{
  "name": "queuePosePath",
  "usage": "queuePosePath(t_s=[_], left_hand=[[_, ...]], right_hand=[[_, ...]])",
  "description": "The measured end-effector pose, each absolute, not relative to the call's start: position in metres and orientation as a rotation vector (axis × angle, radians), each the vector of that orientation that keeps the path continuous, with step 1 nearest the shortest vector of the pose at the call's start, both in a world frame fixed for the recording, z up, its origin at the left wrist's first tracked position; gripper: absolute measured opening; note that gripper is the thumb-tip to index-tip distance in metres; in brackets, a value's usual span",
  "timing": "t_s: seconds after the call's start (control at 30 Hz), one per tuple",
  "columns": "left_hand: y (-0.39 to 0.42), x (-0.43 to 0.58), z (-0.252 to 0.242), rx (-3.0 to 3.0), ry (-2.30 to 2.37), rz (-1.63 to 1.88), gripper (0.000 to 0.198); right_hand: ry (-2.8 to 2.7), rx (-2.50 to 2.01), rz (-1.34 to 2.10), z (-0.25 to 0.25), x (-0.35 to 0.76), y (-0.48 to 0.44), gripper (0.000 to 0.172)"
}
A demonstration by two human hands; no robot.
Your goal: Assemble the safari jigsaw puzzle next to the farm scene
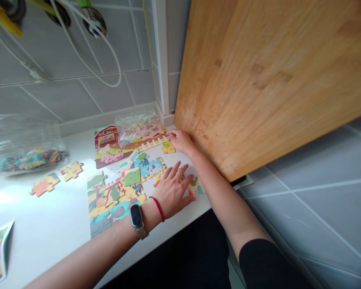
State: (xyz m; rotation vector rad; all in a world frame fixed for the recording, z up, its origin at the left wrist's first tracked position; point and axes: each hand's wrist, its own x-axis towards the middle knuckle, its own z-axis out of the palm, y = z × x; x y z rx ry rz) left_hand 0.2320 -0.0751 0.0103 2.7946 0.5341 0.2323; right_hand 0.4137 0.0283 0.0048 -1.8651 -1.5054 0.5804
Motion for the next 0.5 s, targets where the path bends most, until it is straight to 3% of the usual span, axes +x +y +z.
queuePosePath(t_s=[0.1,0.23,0.4,0.5], left_hand=[[-0.074,0.237,0.001,2.688,0.575,0.272,0.052],[-0.071,0.235,0.0,2.527,0.598,0.381,0.061],[-0.071,0.23,0.014,2.276,0.517,0.453,0.032],[-0.063,0.217,0.023,1.796,0.626,0.425,0.032]], right_hand=[[-1.507,-1.853,0.567,0.007,0.414,0.028,0.032],[-1.518,-1.834,0.523,0.007,0.415,0.028,0.031],[-1.501,-1.836,0.496,0.004,0.416,0.028,0.025],[-1.486,-1.837,0.491,0.003,0.417,0.029,0.023]])
